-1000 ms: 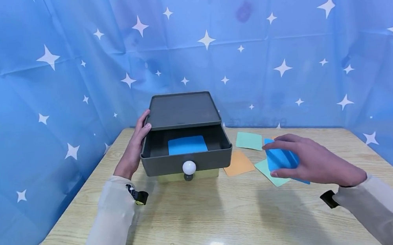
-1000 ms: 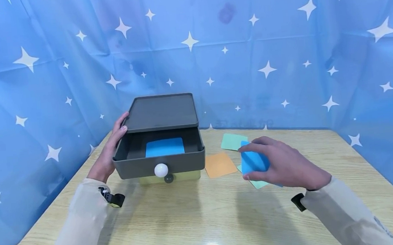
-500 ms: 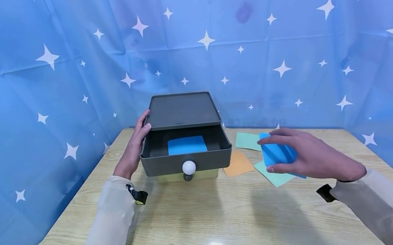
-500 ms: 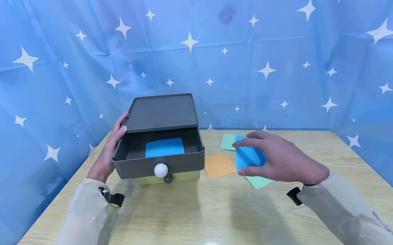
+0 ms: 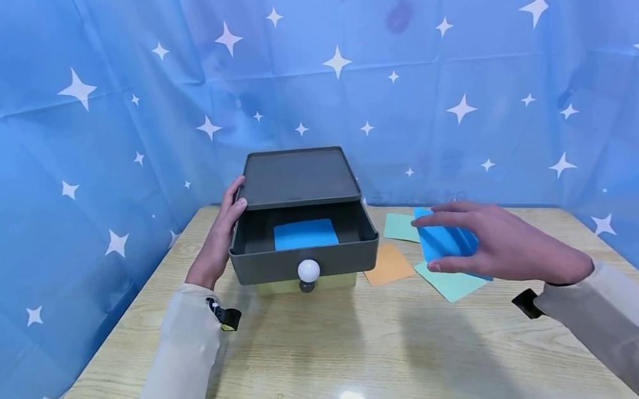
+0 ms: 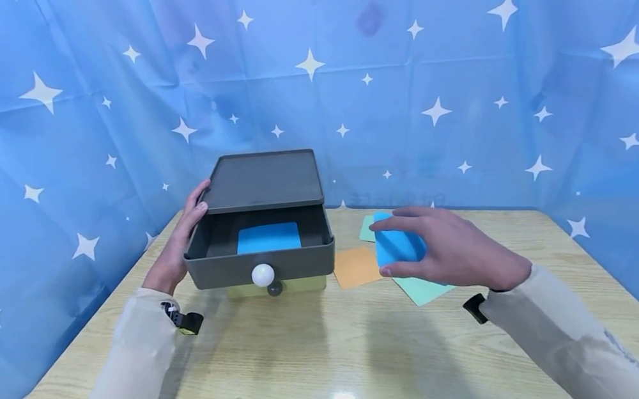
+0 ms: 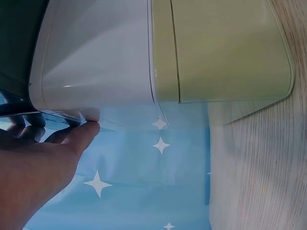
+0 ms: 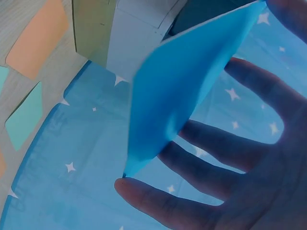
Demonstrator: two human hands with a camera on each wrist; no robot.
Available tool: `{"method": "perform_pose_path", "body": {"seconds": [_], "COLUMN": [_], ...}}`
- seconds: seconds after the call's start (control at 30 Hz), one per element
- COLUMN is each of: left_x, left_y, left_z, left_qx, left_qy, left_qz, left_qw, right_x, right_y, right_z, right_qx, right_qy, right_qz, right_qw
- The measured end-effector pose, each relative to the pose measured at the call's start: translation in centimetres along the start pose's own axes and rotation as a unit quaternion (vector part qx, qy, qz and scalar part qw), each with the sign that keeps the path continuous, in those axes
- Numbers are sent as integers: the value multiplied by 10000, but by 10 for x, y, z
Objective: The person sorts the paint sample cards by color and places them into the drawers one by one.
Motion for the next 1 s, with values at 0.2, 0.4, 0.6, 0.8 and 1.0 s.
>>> {"method": "perform_pose_path", "body": {"seconds": [0.2,0.4,0.6,0.8,1.0], "left_x": [-1,-2,-2,-1,-1], "left_y": [0,1,0,-1,0], "left_z": [1,1,1,1,0], "left_qx": [46,31,56,62,55], "left_qy": [2,28,52,67,17], "left_qz": [-6,53,43,36,24], "left_qw": [10000,10000,10000,10000,10000], "right_x": [7,20,30,34,38], "right_y": [-9,-23,-33,-38,-45], "right_z": [3,10,15,19,20], "right_qx": [-155,-161,-151,-6,141], "right_qy": [-86,14,24,77,252], "right_qz": [123,312,414,482,641], "right_qw": [9998,9994,9990,9988,9975]}}
Point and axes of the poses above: each hand's wrist, its own y-axis away from the middle knuckle, its own z-axis out of the back of the hand, x = y × z, the point moved 1 cm from there along -y, towards the middle knuckle, and after that the axes turned 6 degrees about z, right-handed, at the moved point
